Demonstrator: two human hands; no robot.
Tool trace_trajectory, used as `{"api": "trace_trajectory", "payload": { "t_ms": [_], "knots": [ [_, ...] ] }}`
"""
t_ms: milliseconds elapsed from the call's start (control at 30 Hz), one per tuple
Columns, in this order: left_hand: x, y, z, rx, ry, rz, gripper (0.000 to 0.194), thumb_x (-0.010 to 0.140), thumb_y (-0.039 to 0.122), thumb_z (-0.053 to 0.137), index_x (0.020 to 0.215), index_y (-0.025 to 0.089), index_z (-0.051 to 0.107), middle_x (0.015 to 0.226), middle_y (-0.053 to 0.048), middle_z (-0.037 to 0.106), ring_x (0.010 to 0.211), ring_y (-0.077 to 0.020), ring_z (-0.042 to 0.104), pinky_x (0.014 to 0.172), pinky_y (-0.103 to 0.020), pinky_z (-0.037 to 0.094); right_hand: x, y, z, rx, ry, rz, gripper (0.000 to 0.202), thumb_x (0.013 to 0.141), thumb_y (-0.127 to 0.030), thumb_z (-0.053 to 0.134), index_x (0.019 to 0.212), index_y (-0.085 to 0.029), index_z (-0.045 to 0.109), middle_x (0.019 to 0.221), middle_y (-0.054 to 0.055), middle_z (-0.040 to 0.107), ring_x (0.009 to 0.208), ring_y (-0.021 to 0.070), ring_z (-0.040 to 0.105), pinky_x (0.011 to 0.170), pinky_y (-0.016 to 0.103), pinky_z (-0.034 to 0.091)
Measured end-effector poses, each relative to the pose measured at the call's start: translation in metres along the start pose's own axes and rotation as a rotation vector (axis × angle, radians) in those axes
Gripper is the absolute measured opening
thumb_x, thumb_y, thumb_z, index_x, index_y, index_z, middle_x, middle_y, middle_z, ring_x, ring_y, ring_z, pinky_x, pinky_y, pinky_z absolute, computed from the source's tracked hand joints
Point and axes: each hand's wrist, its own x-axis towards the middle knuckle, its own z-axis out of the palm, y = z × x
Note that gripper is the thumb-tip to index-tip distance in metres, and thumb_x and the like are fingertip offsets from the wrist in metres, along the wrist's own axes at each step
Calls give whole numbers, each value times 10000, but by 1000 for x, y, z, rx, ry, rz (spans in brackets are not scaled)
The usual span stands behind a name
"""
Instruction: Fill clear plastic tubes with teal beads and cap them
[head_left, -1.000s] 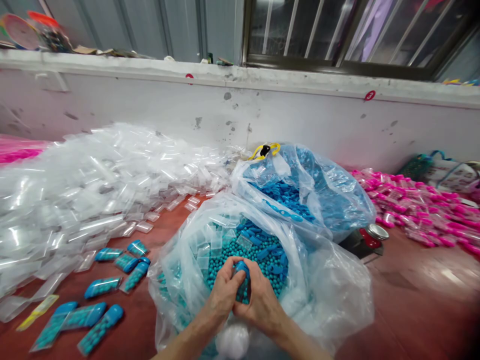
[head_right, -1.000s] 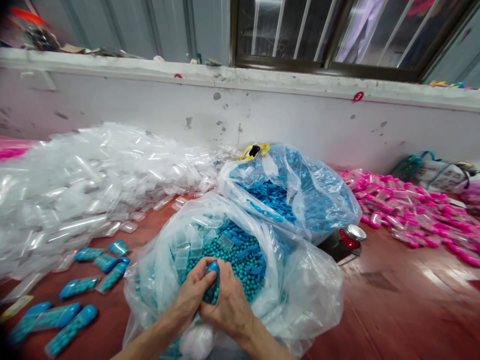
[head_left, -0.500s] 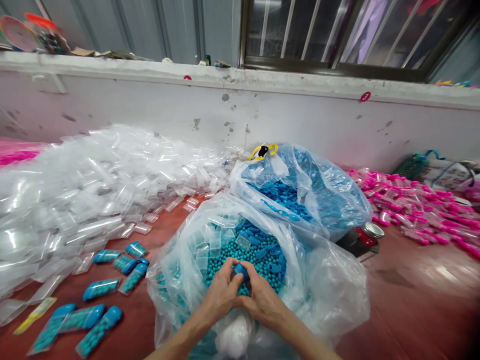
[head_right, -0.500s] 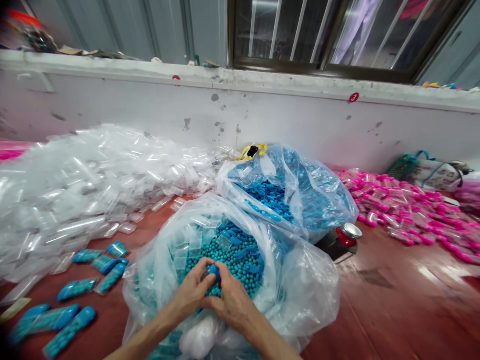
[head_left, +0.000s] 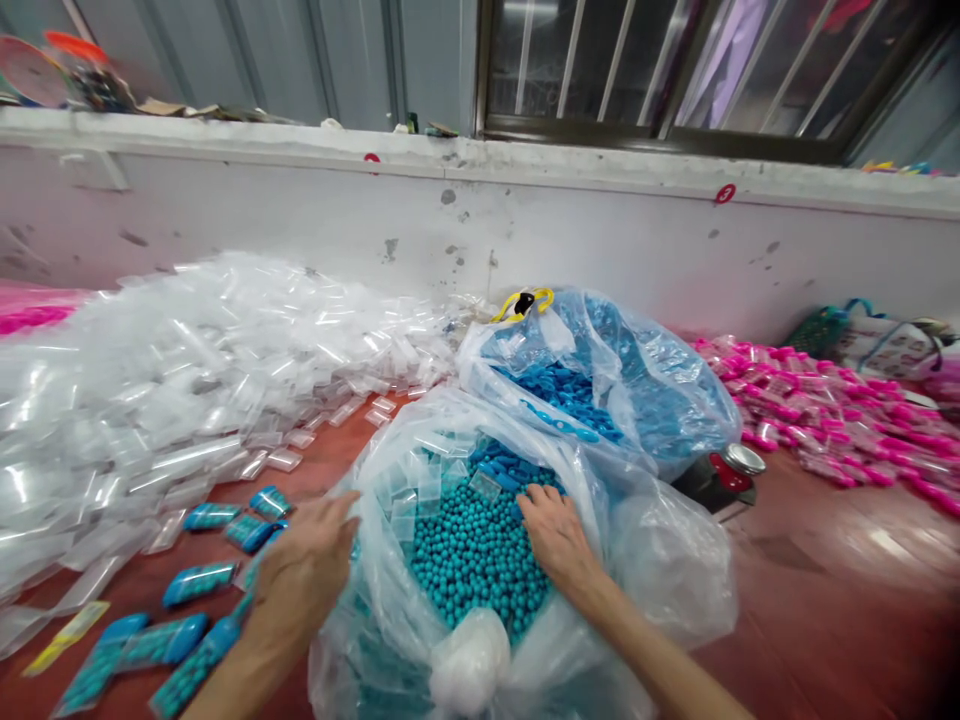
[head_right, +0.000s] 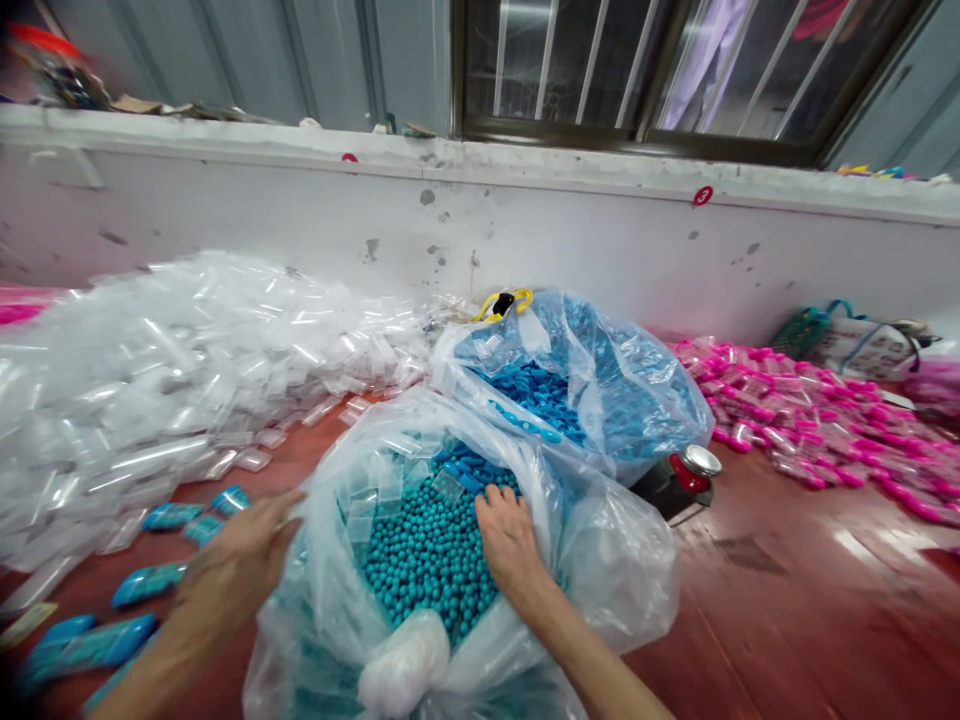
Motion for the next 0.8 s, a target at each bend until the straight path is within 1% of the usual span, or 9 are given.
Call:
{"api": "trace_trajectory", "payload": {
  "t_ms": [67, 133, 200, 267, 400, 500, 633, 700, 800],
  "knots": [
    [13, 39, 12, -25, -84, 152, 315, 843, 185, 319, 1068, 197, 539, 904, -72, 613, 821, -204, 549, 731, -308, 414, 9, 2, 7, -50, 3, 14, 238, 798, -57, 422, 948, -187, 554, 971, 92, 563, 906, 236, 475, 747, 355, 335],
    [27, 74, 29, -38, -122, 290, 330, 828, 116, 321, 1069, 207, 527, 927, -68, 591, 865, -208, 532, 741, -313, 407, 12, 2, 13, -60, 8, 18, 225, 798, -53, 422, 928, -180, 554, 953, 97, 568, 915, 242, 481, 770, 371, 334],
    [40, 99, 50, -58, -115, 373, 366, 819, 76, 313, 1109, 204, 494, 1074, -85, 546, 987, -222, 491, 800, -341, 388, 12, 1, 15, -59, 24, 3, 173, 802, -73, 440, 873, -188, 548, 906, 83, 576, 900, 239, 497, 775, 368, 340],
    [50, 113, 68, -63, -111, 443, 359, 826, 73, 308, 1115, 192, 484, 1167, -97, 493, 1065, -233, 441, 846, -369, 362, 9, 0, 12, -42, 25, -14, 113, 810, -106, 460, 824, -191, 532, 848, 67, 583, 841, 226, 528, 735, 344, 362],
    [56, 122, 87, -24, -174, 538, 245, 839, 102, 322, 925, 158, 544, 952, -100, 553, 941, -236, 479, 785, -367, 371, -1, 0, 1, 105, 26, -57, 54, 847, -196, 457, 846, -196, 511, 772, 37, 602, 732, 190, 574, 631, 284, 381],
    [55, 131, 88, -44, -241, 564, 242, 826, 78, 319, 916, 147, 533, 930, -114, 552, 917, -239, 482, 773, -363, 367, -7, 0, -2, 205, 23, -57, 64, 854, -204, 446, 883, -199, 502, 763, 24, 615, 745, 176, 595, 625, 258, 383],
    [54, 143, 84, -76, -337, 527, 255, 823, 83, 305, 932, 145, 527, 927, -117, 575, 907, -238, 516, 740, -340, 388, -12, 0, -2, 196, -60, 36, 63, 855, -184, 431, 872, -196, 490, 784, 24, 632, 749, 177, 613, 598, 250, 387],
    [50, 141, 81, -89, -391, 481, 261, 828, 105, 295, 955, 143, 520, 907, -116, 596, 851, -233, 557, 698, -331, 407, -13, 1, -4, 164, -117, 72, 99, 869, -184, 402, 863, -194, 500, 783, 32, 642, 742, 184, 620, 592, 257, 393],
    [39, 125, 73, -105, -501, 406, 230, 821, 161, 330, 929, 142, 532, 818, -115, 635, 752, -228, 605, 647, -320, 427, -13, 2, -10, 114, -207, 93, 190, 859, -104, 356, 844, -189, 525, 783, 47, 645, 733, 188, 626, 596, 263, 402]
  ]
}}
